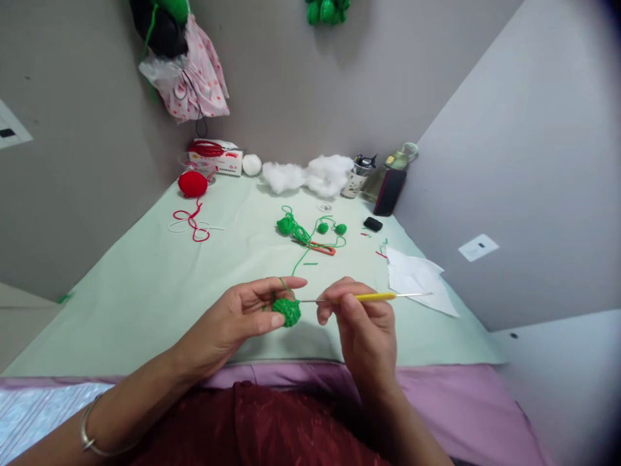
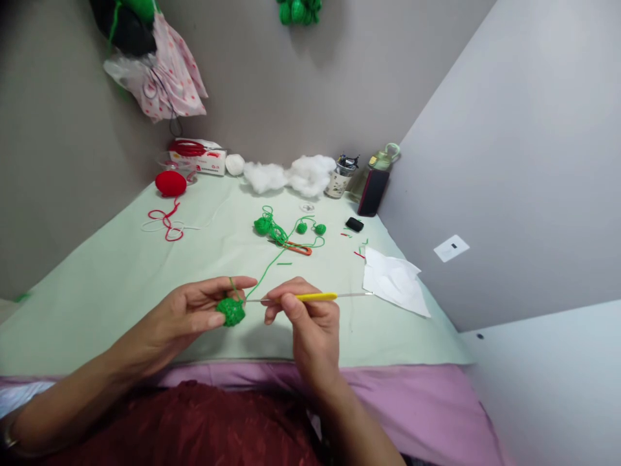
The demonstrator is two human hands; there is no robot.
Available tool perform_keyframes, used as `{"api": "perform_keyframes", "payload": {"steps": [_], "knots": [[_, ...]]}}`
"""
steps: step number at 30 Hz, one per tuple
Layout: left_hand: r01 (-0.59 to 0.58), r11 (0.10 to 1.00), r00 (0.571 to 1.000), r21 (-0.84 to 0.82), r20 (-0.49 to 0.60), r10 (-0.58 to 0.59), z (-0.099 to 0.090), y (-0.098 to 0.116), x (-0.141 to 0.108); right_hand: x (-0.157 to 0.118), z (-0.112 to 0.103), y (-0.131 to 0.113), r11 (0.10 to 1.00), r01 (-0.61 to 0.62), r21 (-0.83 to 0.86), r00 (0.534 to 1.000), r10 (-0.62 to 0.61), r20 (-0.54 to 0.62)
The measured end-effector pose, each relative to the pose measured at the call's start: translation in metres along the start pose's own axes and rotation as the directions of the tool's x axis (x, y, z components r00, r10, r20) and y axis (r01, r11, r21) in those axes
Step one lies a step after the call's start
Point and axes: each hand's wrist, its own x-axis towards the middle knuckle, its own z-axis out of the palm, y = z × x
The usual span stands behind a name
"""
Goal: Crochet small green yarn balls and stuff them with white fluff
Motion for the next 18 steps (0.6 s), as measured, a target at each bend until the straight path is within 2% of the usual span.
{"api": "perform_keyframes", "payload": {"steps": [5,10,14,16,18], "knots": [[0.009,0.998,1.0,0.061,-0.009,-0.009,-0.0001,-0.0026,-0.0004,0.0008,0.0065,0.0002,0.985,-0.13,0.112,0.99,0.135,-0.029],[0.04,0.999,0.999,0.021,0.026,-0.04,-0.0021,-0.0017,0.0003,0.0017,0.0063,0.0021,0.986,-0.109,0.125,0.993,0.113,-0.022],[0.096,0.992,0.995,-0.077,0.04,-0.093,-0.0033,-0.0002,-0.0009,0.0035,0.0024,0.001,0.98,-0.157,0.122,0.987,0.161,-0.025],[0.081,0.995,0.997,-0.051,0.015,-0.08,-0.0017,-0.0004,-0.0014,0.0032,0.0018,0.0023,0.975,-0.18,0.127,0.983,0.183,-0.012],[0.049,0.999,0.999,0.018,-0.008,-0.049,0.001,-0.001,-0.0012,0.0018,0.0025,0.0055,0.983,-0.15,0.105,0.989,0.148,0.024]]}}
